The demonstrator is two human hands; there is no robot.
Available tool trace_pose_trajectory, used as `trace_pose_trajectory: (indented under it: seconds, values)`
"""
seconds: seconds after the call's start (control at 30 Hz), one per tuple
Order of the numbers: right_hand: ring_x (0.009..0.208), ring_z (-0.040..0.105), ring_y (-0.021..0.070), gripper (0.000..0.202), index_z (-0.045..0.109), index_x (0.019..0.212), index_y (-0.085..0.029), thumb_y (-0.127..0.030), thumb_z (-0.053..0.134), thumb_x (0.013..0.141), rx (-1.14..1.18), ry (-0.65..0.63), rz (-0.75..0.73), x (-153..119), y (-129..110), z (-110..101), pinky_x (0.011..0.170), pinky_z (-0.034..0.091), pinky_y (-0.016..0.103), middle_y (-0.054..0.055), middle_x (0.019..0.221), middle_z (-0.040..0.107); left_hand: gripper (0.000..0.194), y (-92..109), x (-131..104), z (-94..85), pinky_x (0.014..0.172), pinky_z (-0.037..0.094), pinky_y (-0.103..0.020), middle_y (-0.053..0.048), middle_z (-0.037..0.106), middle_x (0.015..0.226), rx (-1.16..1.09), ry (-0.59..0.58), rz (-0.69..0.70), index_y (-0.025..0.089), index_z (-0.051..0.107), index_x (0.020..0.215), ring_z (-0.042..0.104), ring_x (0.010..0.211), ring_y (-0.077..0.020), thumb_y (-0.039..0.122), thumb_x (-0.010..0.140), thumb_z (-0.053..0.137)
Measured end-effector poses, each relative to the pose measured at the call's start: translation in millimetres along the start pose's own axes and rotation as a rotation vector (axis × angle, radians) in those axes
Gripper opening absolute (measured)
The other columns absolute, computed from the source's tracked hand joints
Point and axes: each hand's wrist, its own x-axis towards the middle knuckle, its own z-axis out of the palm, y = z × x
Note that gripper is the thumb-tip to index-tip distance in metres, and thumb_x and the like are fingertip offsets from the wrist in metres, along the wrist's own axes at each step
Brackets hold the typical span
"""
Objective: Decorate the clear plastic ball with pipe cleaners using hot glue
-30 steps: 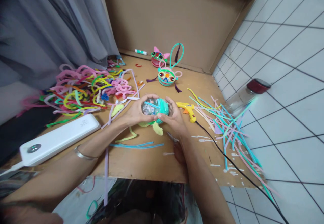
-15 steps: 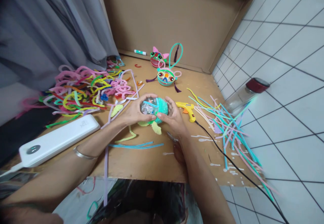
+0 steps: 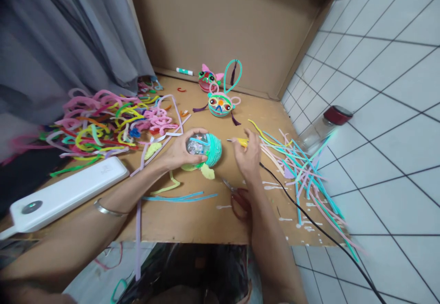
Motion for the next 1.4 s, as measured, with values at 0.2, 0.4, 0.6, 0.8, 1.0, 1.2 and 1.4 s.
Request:
trace_pose_trajectory:
  seconds: [0.2,0.4,0.6,0.8,1.0,1.2,1.4]
  values:
    - [0.116,0.058,0.0446,0.058,0.064,0.113,-0.004,-0.056,0.058,0.087,-0.789,0.025,0.179,8.2,24.3,-12.3,0.1,0.042,0.063,0.032,0.115,0.063,0.072,-0.6,0.3,-0.8,0.106,0.046,-0.042,-0.009,0.062,0.127,-0.019,-0.004,0.001,0.018,0.057,0.121,0.06,0.117,-0.0278,0.035,0.055,0.079]
    - [0.113,0.064,0.0412,0.062,0.065,0.118,-0.003,-0.055,0.059,0.085,-0.967,-0.124,0.301,10.1,28.0,-6.2,0.091,0.051,0.049,0.03,0.121,0.065,0.074,-3.9,-0.2,-0.3,0.103,0.048,-0.041,-0.011,0.061,0.126,-0.035,-0.025,0.017,0.016,0.057,0.123,0.06,0.115,-0.027,0.037,0.055,0.08]
    - [0.096,0.07,0.0357,0.043,0.071,0.105,-0.011,-0.043,0.064,0.077,-0.871,-0.04,0.387,18.2,27.3,-11.5,0.077,0.05,0.039,0.023,0.103,0.073,0.073,1.6,-0.3,-5.9,0.105,0.047,-0.04,-0.011,0.062,0.126,-0.037,0.0,0.028,0.016,0.058,0.122,0.06,0.115,-0.0272,0.035,0.055,0.08]
    - [0.064,0.058,0.0189,0.03,0.063,0.081,-0.018,-0.045,0.064,0.067,-0.31,0.177,0.226,28.0,28.2,-18.4,0.061,0.046,0.031,0.003,0.071,0.065,0.077,-1.8,2.4,-7.4,0.089,0.053,-0.034,-0.01,0.063,0.122,-0.242,0.02,-0.05,0.017,0.059,0.123,0.063,0.101,-0.0226,0.039,0.054,0.083]
    - [0.07,0.058,0.0158,0.048,0.059,0.089,-0.018,-0.05,0.077,0.057,0.163,0.2,0.065,20.6,5.7,-13.5,0.067,0.051,0.032,0.001,0.08,0.064,0.086,-3.9,5.9,-5.7,0.079,0.056,-0.035,-0.011,0.067,0.12,-0.584,-0.043,-0.14,0.02,0.057,0.131,0.068,0.098,-0.0254,0.05,0.054,0.08]
    - [0.076,0.063,0.0166,0.045,0.058,0.095,-0.019,-0.045,0.076,0.062,0.235,0.211,-0.029,9.5,-11.6,-13.3,0.07,0.054,0.032,0.002,0.088,0.066,0.083,3.4,3.9,-7.8,0.084,0.056,-0.038,-0.012,0.066,0.123,-0.548,-0.055,-0.147,0.019,0.059,0.129,0.067,0.102,-0.027,0.047,0.054,0.081]
    - [0.071,0.064,0.0178,0.042,0.058,0.091,-0.02,-0.043,0.077,0.062,0.083,0.267,-0.116,3.2,-20.1,-11.8,0.068,0.056,0.034,0.002,0.08,0.066,0.08,15.0,-0.9,-14.0,0.097,0.052,-0.037,-0.011,0.064,0.123,-0.178,0.011,0.017,0.015,0.058,0.127,0.063,0.111,-0.027,0.038,0.055,0.085]
